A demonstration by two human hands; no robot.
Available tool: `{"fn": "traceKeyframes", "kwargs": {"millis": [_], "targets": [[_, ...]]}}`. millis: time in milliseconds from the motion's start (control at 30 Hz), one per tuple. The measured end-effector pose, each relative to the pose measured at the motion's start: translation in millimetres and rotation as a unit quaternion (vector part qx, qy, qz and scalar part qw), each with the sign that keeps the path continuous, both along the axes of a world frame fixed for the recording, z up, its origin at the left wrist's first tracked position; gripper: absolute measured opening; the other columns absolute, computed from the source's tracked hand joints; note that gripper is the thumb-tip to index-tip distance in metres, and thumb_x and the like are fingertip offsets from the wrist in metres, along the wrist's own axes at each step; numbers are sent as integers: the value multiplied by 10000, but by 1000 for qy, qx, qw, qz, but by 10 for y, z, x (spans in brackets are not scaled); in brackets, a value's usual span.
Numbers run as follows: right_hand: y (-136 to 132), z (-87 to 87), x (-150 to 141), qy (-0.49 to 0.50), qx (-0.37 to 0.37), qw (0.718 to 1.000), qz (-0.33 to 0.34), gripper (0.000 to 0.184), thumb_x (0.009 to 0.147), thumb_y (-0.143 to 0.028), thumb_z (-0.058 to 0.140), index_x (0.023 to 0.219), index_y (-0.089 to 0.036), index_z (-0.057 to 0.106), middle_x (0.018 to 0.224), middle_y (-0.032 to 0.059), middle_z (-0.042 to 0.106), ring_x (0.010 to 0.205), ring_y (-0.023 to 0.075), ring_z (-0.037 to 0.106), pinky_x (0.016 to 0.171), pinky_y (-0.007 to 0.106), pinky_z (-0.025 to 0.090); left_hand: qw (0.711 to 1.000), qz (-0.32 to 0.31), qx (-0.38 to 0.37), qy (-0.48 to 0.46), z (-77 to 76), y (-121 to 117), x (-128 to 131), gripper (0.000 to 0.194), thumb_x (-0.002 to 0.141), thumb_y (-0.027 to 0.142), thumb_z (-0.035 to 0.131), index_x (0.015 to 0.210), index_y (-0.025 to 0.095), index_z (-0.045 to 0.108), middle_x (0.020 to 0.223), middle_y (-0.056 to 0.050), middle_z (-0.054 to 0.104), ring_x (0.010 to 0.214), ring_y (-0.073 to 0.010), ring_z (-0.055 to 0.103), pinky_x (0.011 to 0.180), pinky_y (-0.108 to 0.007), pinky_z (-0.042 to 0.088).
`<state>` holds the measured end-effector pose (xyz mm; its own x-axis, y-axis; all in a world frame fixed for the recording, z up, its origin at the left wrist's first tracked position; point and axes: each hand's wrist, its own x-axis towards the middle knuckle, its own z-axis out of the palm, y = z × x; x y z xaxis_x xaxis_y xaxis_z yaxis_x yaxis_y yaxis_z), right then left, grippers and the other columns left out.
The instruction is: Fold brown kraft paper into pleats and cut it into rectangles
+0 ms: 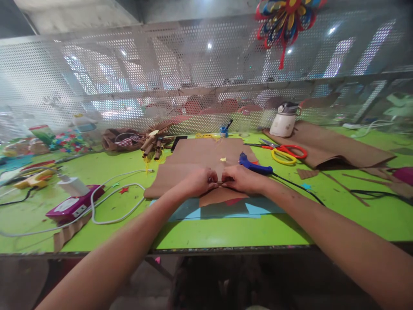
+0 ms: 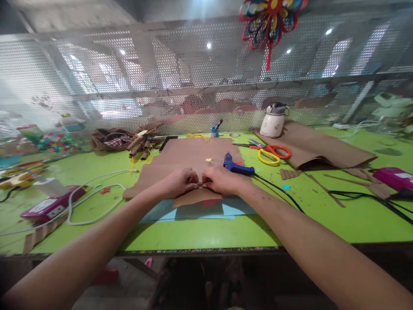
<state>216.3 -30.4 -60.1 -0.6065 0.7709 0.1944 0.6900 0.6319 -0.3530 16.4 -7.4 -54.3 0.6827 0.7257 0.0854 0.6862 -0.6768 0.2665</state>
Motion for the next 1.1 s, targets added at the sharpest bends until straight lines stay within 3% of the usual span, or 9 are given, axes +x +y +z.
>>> {"fn": "traceKeyframes", "kwargs": {"millis": [400, 567, 867, 1100], "targets": [[-53, 45, 125, -44, 6, 999, -1, 56, 798, -145, 555, 802, -165, 608, 820, 47, 646, 731, 148, 550, 635, 234, 364, 1000, -2, -17, 19, 129, -71, -44, 215, 675, 102, 512, 819, 151, 664, 787, -45, 670, 676, -148, 563, 567, -223, 380], [-95, 68, 160, -72, 27, 997, 6, 63, 793, -120, 541, 795, -171, 577, 831, 50, 625, 735, 157, 539, 617, 241, 344, 998, -41, -38, 12, 119, -33, -118, 259, 638, 74, 503, 826, 154, 663, 771, -34, 648, 654, -135, 543, 571, -220, 378], [-126, 76, 194, -125, 65, 990, 1, 90, 777, -103, 566, 821, -179, 590, 841, 63, 591, 775, 179, 535, 611, 259, 319, 994, -94, 6, 52, 207, -89, -141, 300, 676, 34, 511, 899, 167, 663, 846, -46, 591, 711, -142, 533, 615, -222, 391], [-172, 83, 181, -131, 93, 986, 37, 98, 763, -72, 554, 782, -168, 552, 828, 58, 564, 775, 172, 504, 610, 262, 314, 993, -103, 9, 56, 216, -103, -139, 292, 683, 24, 509, 891, 163, 659, 846, -43, 575, 706, -132, 525, 623, -214, 391]]}}
